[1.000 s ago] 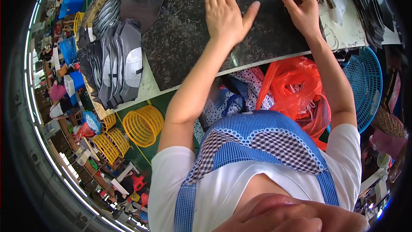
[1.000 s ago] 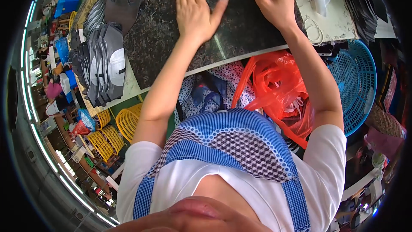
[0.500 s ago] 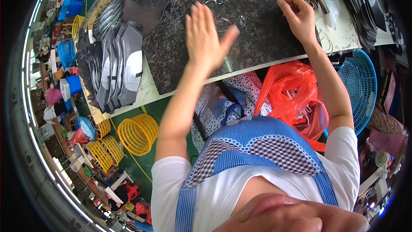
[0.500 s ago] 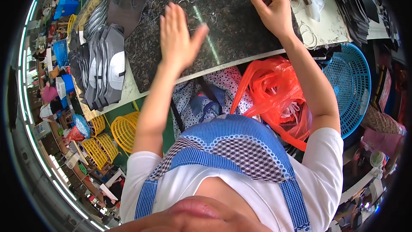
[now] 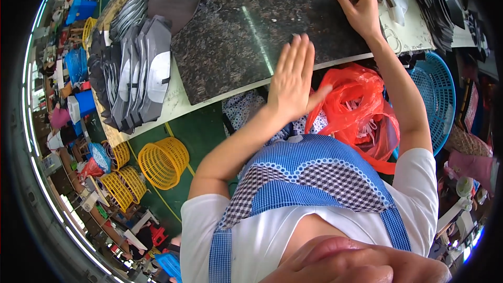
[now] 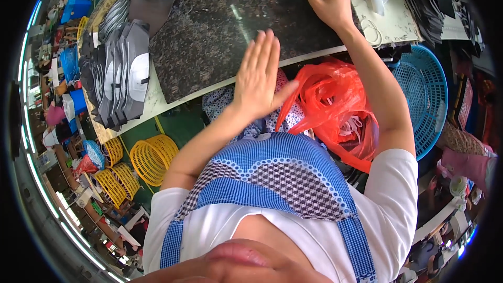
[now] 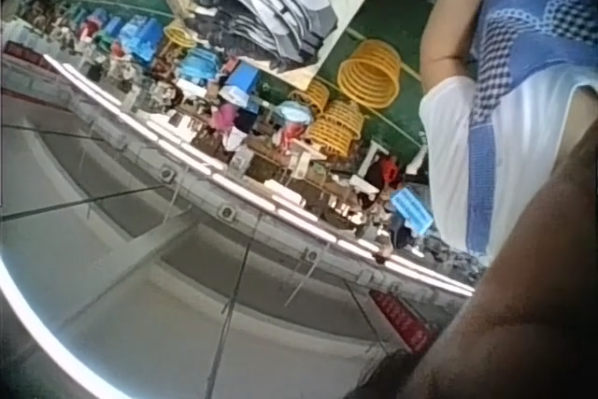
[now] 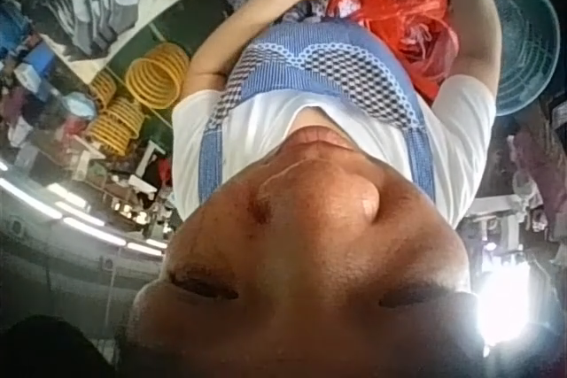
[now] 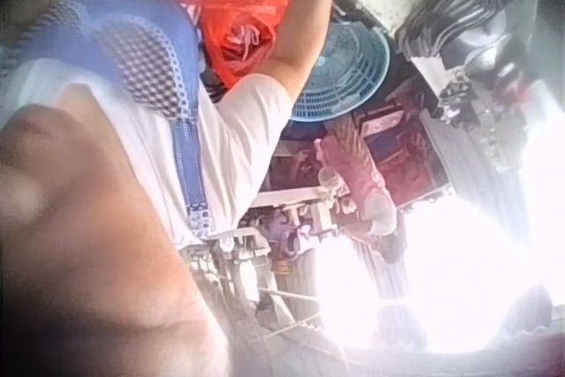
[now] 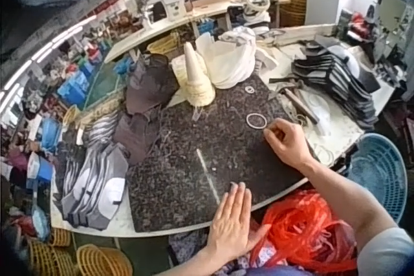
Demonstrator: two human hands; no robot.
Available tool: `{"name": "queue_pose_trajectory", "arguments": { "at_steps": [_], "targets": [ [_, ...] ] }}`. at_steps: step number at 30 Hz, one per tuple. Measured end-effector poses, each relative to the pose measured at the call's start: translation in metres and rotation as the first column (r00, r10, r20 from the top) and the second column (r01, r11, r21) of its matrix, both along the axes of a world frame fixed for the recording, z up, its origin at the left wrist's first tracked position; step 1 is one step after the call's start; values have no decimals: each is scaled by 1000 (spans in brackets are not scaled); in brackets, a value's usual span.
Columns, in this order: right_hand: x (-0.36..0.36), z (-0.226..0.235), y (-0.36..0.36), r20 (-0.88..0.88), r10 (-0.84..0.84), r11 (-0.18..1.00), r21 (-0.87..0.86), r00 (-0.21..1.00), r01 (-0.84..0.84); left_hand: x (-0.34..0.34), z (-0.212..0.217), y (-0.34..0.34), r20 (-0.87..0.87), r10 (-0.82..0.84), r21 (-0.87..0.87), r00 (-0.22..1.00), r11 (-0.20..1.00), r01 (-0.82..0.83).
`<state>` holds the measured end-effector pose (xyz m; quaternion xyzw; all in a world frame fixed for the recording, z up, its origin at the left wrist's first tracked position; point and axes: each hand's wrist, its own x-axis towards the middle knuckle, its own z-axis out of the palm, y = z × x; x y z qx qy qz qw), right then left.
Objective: Applying adhesive strips to shoe components and using a hammer to secure them during the assembly process.
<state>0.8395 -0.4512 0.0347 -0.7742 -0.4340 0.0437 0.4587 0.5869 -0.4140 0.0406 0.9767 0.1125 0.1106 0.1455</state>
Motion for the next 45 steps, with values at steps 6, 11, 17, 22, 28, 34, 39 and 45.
{"name": "queue_pose_trajectory", "arguments": {
  "at_steps": [6,11,17,22,28,34,39,45],
  "targets": [
    [-58,18,-4,442,330,933,-17,834,-360,-60,13,43,318,16,-450,948,883,136],
    [-152,19,17,392,667,737,-474,634,-482,-80,16,121,375,340,-395,863,900,-182],
    [-173,12,97,529,583,807,-460,616,-370,-53,-6,194,394,241,-24,887,967,-252],
    [-160,-6,149,610,458,881,-410,646,-237,-43,-19,201,395,288,-10,872,951,-309],
    [-138,-6,225,645,294,923,-384,705,-34,-44,-26,202,390,369,58,844,904,-423],
    [-143,6,240,565,311,851,-524,764,40,-37,-19,206,537,400,-114,743,907,-406],
    [-185,-13,156,622,457,886,-383,636,-262,-48,-29,221,636,556,-624,536,778,-66],
    [-200,6,104,470,617,779,-482,631,-402,-53,-21,209,575,659,-753,485,658,-1]
  ]
}}
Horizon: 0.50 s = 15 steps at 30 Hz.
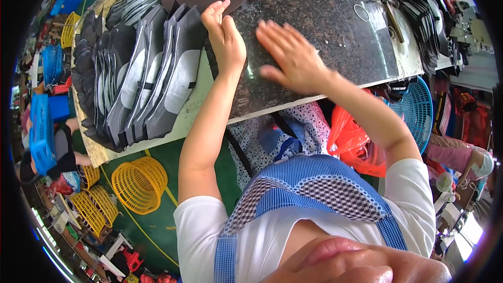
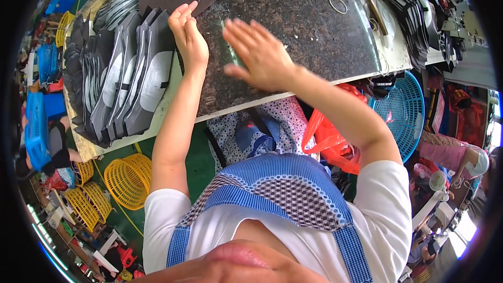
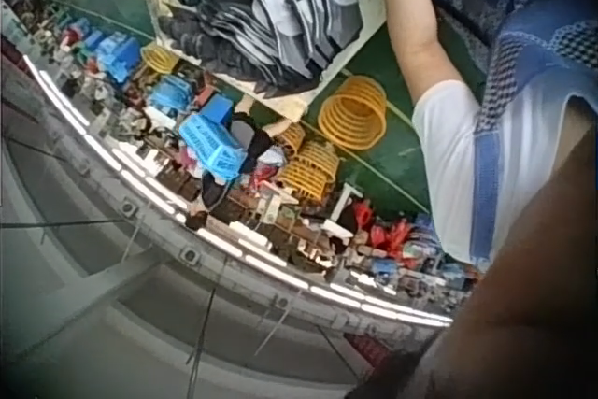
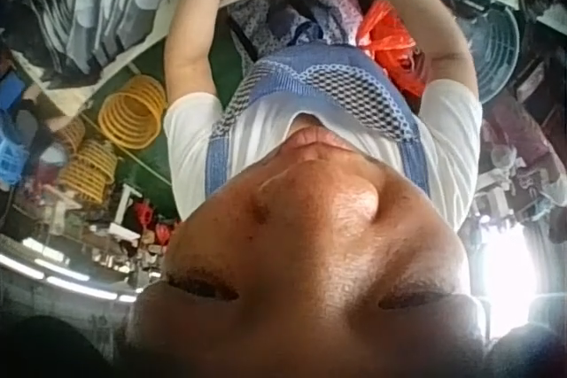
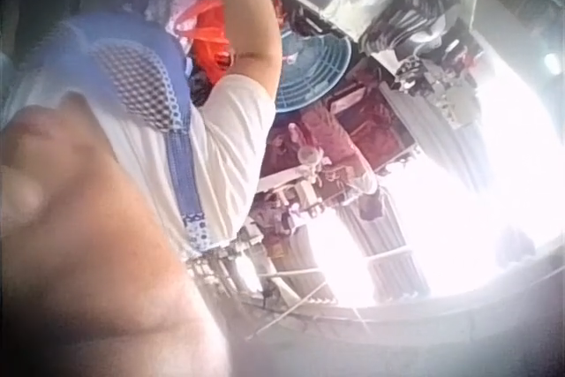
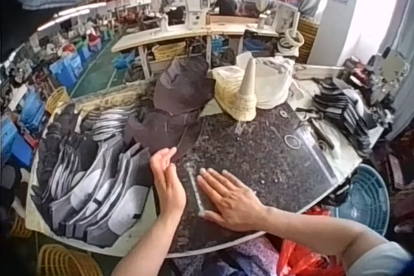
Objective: Applying adhesive strips to shoe components and using a hammer to secure them during the assembly process.
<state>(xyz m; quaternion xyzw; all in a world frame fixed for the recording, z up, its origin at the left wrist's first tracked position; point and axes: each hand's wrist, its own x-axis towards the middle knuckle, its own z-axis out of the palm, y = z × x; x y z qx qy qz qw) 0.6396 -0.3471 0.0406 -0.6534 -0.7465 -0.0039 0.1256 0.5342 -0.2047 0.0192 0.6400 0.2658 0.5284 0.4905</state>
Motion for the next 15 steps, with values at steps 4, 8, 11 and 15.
{"name": "queue_pose_trajectory", "arguments": {
  "at_steps": [4,8,11,15],
  "targets": [
    [41,-14,87,117,-298,930,260,947,260,11,16,-6,-21,-6,62,1000,998,7],
    [27,6,119,64,-428,898,-83,901,432,9,8,5,-26,-18,65,1000,998,20],
    [17,-29,88,109,-278,935,260,954,242,9,4,6,-12,11,55,1000,998,-10],
    [-11,0,8,38,-4,998,62,999,1,-6,6,3,-27,29,24,999,999,-28]
  ]
}}
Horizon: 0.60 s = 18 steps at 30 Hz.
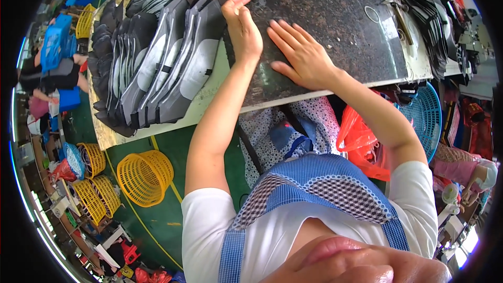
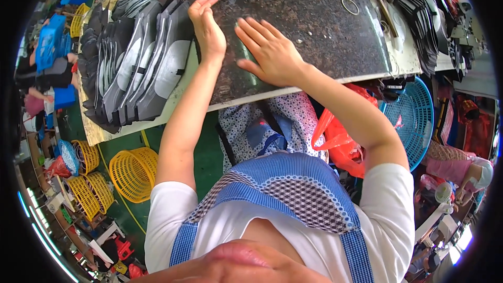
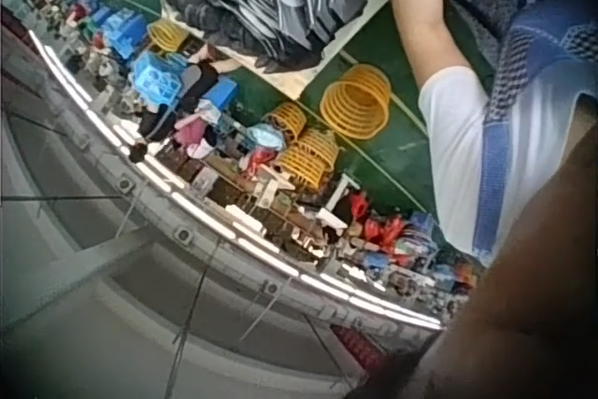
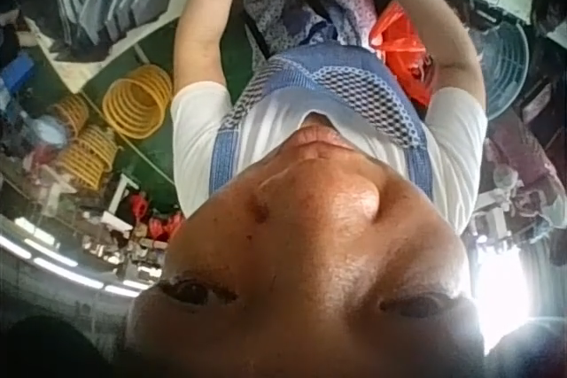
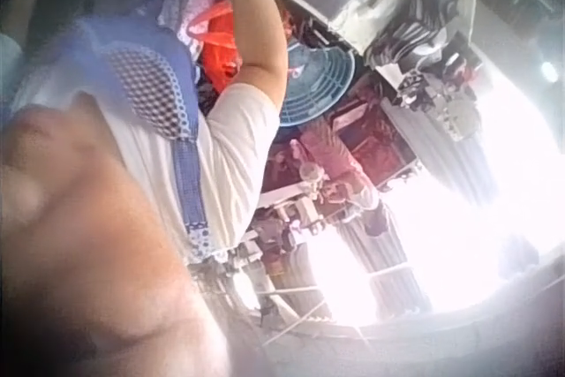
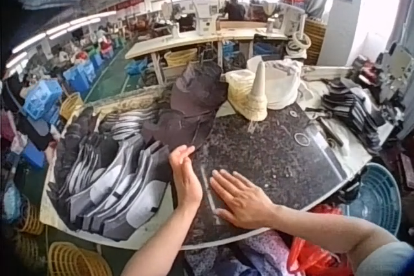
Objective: Applying adhesive strips to shoe components and using a hammer to secure them during the assembly process.
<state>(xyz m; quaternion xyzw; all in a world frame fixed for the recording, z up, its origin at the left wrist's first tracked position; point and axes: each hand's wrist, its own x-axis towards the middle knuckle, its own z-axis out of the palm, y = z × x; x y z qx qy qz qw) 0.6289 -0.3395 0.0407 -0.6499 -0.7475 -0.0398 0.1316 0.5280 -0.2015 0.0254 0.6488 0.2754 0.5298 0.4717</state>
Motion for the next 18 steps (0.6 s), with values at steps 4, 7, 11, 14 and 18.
{"name": "queue_pose_trajectory", "arguments": {
  "at_steps": [4,7,11,14,18],
  "targets": [
    [31,-8,39,106,-199,978,82,974,191,2,-2,-2,45,-20,6,999,1000,20],
    [65,-18,108,35,-444,878,216,895,427,12,6,-8,59,-47,9,997,999,46],
    [63,-12,125,116,-470,876,181,875,447,13,4,-6,58,-20,18,998,1000,19],
    [45,-14,88,109,-213,976,62,971,208,6,2,-3,9,39,119,999,992,-40],
    [31,-5,-6,24,85,996,-37,996,-84,4,-5,2,4,-33,50,999,998,33]
  ]
}}
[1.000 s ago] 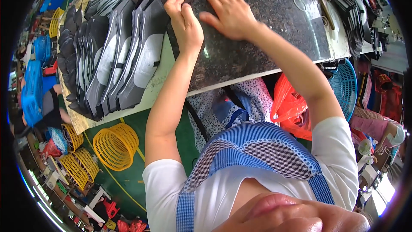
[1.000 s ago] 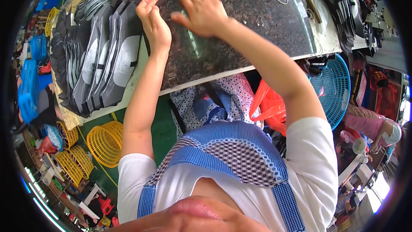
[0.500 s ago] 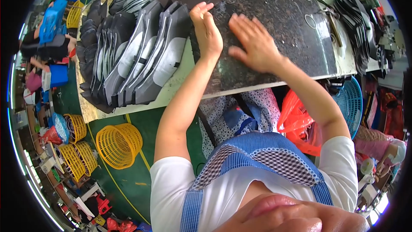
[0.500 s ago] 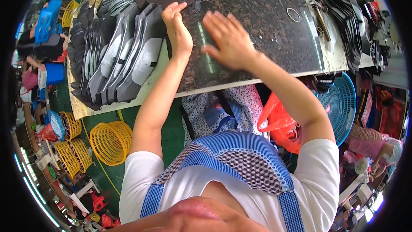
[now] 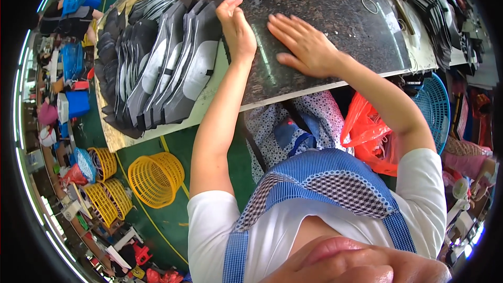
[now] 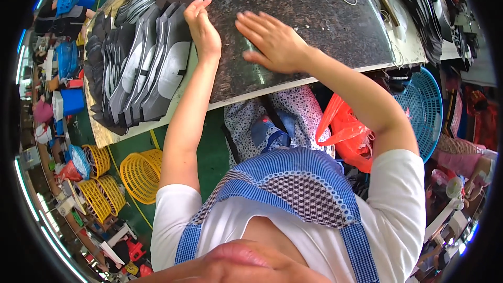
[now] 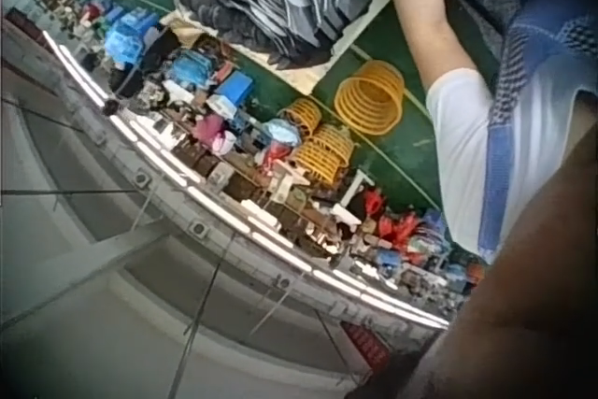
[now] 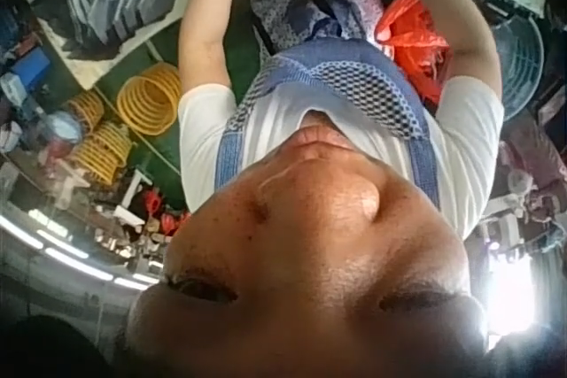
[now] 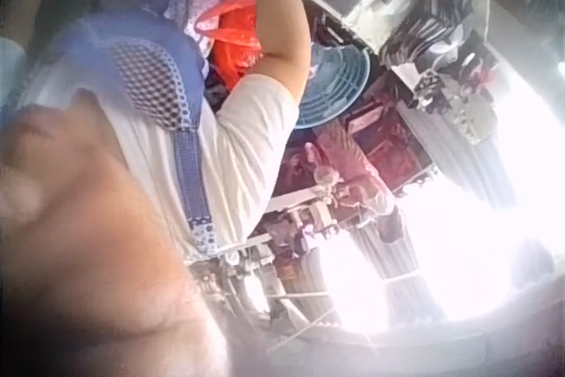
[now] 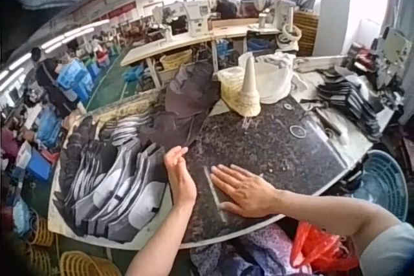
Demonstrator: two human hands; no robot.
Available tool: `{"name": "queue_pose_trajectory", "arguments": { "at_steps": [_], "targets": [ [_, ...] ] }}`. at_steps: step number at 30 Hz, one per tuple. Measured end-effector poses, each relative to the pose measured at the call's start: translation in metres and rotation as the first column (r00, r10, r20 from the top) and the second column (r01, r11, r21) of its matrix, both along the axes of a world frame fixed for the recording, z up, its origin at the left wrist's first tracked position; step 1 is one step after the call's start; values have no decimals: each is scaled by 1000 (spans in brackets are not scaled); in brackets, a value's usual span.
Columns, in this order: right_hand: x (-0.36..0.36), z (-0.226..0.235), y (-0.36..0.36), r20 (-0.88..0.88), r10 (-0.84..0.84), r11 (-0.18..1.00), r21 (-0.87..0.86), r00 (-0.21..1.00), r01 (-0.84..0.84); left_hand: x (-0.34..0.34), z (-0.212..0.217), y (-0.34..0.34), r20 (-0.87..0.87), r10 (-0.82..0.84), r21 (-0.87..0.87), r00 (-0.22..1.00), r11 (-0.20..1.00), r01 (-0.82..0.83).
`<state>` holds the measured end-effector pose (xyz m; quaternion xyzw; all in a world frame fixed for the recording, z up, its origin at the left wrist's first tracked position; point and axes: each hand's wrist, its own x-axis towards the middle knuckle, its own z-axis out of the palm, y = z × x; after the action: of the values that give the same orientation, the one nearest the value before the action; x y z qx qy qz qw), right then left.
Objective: Applying adhesive strips to shoe components and using a hammer to secure them during the assembly process.
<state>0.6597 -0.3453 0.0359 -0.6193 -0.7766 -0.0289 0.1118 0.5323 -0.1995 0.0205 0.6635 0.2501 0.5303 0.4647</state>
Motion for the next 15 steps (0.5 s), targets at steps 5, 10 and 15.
{"name": "queue_pose_trajectory", "arguments": {
  "at_steps": [5,10,15],
  "targets": [
    [53,29,-102,107,-128,940,-304,986,155,4,9,2,20,1,-90,1000,996,1],
    [74,31,-49,3,-144,985,-100,990,144,0,14,1,103,-37,-166,994,985,54],
    [56,-11,59,18,-382,920,106,924,378,14,9,-12,-18,7,-23,1000,1000,-7]
  ]
}}
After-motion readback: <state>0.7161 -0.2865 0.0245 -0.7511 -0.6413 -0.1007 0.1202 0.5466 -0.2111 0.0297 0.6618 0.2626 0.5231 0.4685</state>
